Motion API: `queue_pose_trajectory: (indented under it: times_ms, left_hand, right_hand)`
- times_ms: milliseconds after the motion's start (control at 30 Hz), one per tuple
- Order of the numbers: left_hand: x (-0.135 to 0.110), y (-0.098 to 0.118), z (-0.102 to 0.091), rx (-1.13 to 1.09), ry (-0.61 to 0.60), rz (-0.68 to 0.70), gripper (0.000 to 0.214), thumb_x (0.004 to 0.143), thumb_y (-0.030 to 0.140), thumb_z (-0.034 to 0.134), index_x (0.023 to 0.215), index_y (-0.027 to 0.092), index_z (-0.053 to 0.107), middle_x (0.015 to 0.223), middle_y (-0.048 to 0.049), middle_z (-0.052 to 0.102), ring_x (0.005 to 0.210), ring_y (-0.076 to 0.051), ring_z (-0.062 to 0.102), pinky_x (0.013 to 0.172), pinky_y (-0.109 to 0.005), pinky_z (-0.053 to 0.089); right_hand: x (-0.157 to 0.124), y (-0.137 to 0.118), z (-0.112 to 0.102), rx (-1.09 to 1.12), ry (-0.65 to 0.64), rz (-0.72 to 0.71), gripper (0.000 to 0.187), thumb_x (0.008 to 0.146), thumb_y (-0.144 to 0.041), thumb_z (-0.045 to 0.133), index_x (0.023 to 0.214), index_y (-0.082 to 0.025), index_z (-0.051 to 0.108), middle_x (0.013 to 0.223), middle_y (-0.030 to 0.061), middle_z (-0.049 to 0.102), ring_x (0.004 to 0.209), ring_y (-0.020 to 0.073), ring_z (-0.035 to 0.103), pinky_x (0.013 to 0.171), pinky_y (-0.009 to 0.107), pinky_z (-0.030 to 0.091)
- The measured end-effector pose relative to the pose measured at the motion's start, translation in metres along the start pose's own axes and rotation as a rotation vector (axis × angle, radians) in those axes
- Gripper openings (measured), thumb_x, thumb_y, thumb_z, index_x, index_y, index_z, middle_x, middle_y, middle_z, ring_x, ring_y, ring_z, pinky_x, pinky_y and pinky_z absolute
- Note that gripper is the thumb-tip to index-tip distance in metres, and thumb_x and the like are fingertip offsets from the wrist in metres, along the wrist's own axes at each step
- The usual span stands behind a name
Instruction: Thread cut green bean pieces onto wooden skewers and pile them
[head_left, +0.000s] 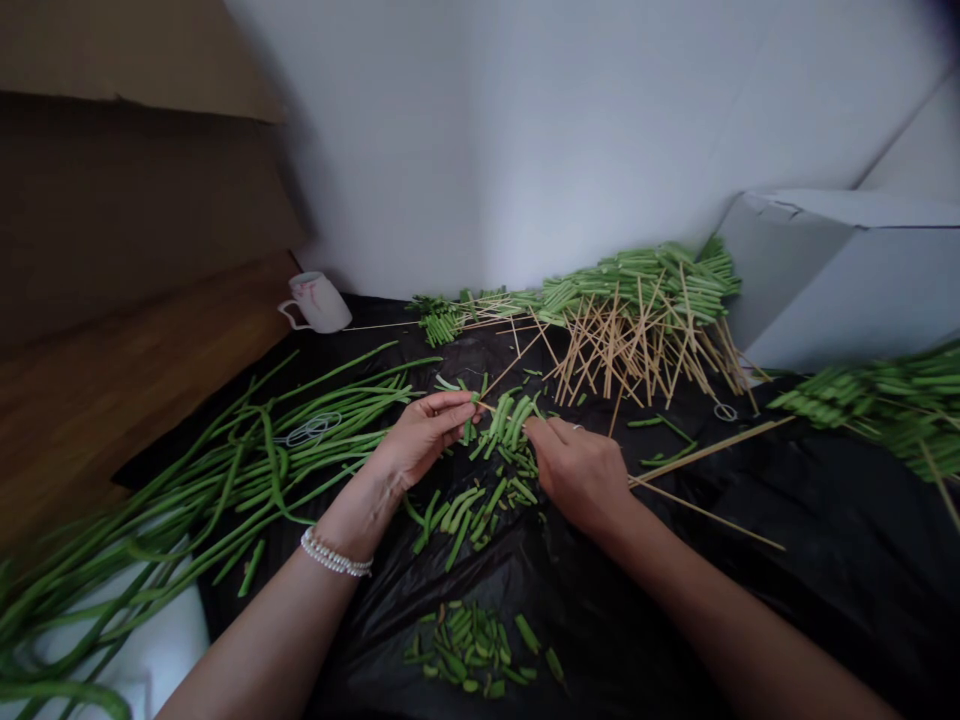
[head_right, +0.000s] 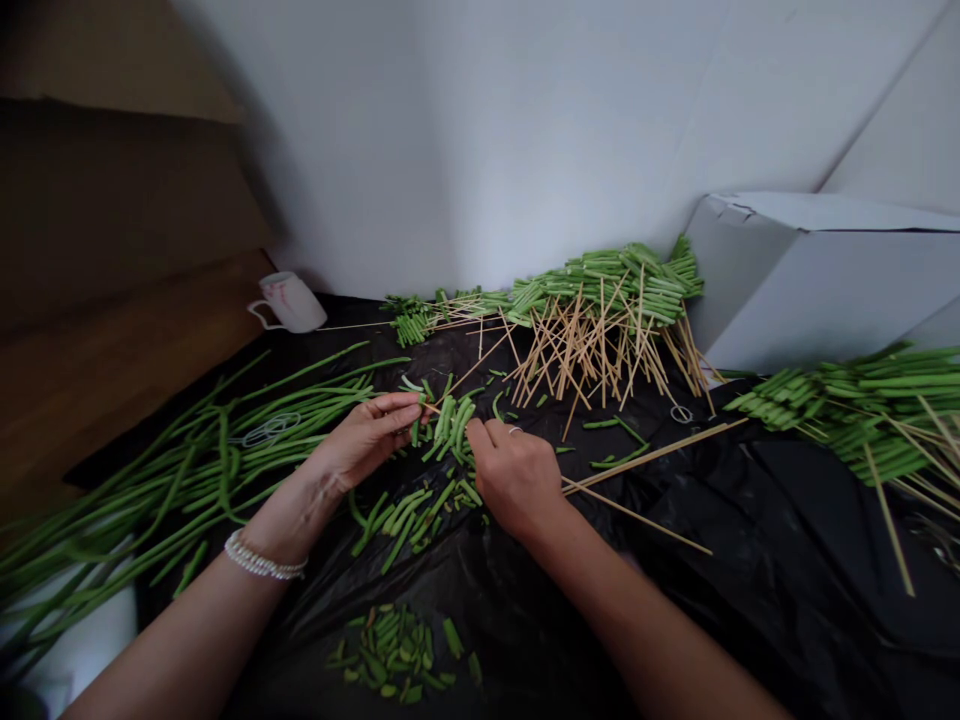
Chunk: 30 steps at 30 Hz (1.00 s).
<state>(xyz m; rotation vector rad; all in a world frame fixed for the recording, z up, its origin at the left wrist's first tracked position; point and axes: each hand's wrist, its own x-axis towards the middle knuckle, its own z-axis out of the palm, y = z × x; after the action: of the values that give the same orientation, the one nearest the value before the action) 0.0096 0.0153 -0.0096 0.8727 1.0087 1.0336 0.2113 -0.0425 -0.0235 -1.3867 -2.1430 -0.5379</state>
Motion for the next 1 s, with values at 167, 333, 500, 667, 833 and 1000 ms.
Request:
queue_pose_trajectory:
  times_ms: [167, 333, 500, 667, 833, 1000]
  left_hand:
    - [0.0011, -0.0007, -0.0007, 0.015, -0.022, 0.030, 0.028, 0.062, 0.027, 0.084, 0.086, 0.015, 0.075, 0.085, -0.0079, 0.075, 0.077, -0.013, 0.066, 0.067, -0.020, 0.047]
    - [0.0019, -0.0017, -0.0010, -0.002, -0.014, 0.060, 0.027, 0.060, 0.026, 0.085, 0.082, 0.014, 0.075, 0.080, -0.0058, 0.074, 0.074, -0.012, 0.065, 0.069, -0.021, 0.048]
    - [0.0031, -0.0023, -0.0014, -0.022, 0.031, 0.069, 0.029, 0.056, 0.024, 0.087, 0.081, 0.014, 0.076, 0.077, -0.0039, 0.073, 0.071, -0.011, 0.063, 0.068, -0.020, 0.047]
    - [0.0046, -0.0034, -0.0019, -0.026, 0.034, 0.074, 0.027, 0.057, 0.022, 0.086, 0.081, 0.015, 0.076, 0.077, -0.0027, 0.072, 0.071, -0.009, 0.062, 0.066, -0.018, 0.045]
    - [0.0048, -0.0034, -0.0029, -0.026, 0.045, 0.080, 0.025, 0.056, 0.020, 0.087, 0.078, 0.015, 0.076, 0.076, -0.0023, 0.072, 0.070, -0.008, 0.061, 0.065, -0.019, 0.043]
    - [0.0048, -0.0034, -0.0030, 0.004, 0.044, 0.094, 0.025, 0.054, 0.020, 0.087, 0.075, 0.016, 0.076, 0.074, -0.0022, 0.072, 0.071, -0.009, 0.061, 0.070, -0.021, 0.044]
  right_hand:
    - [-0.0008, -0.0004, 0.0004, -0.012, -0.002, 0.006, 0.018, 0.087, -0.013, 0.047, 0.088, -0.020, 0.064, 0.068, -0.0012, 0.060, 0.058, 0.0123, 0.047, 0.054, 0.028, 0.023]
    - [-0.0005, -0.0003, -0.0004, 0.001, -0.012, 0.003, 0.018, 0.087, -0.013, 0.047, 0.088, -0.020, 0.064, 0.069, -0.0009, 0.060, 0.058, 0.0122, 0.047, 0.054, 0.027, 0.023]
    - [-0.0011, -0.0007, -0.0007, 0.001, -0.014, 0.001, 0.018, 0.087, -0.014, 0.048, 0.089, -0.020, 0.064, 0.070, -0.0009, 0.060, 0.059, 0.0124, 0.048, 0.055, 0.028, 0.023]
    - [-0.0012, -0.0011, -0.0007, -0.001, -0.030, 0.008, 0.018, 0.087, -0.013, 0.047, 0.086, -0.020, 0.064, 0.069, -0.0010, 0.060, 0.058, 0.0124, 0.048, 0.054, 0.028, 0.023]
    - [-0.0005, -0.0019, -0.0021, 0.009, -0.055, 0.017, 0.018, 0.086, -0.012, 0.047, 0.086, -0.020, 0.064, 0.070, -0.0010, 0.060, 0.059, 0.0125, 0.048, 0.054, 0.028, 0.023]
    - [-0.0002, -0.0033, -0.0024, 0.017, -0.084, 0.024, 0.017, 0.085, -0.012, 0.049, 0.085, -0.020, 0.063, 0.071, -0.0007, 0.061, 0.060, 0.0126, 0.050, 0.055, 0.028, 0.023]
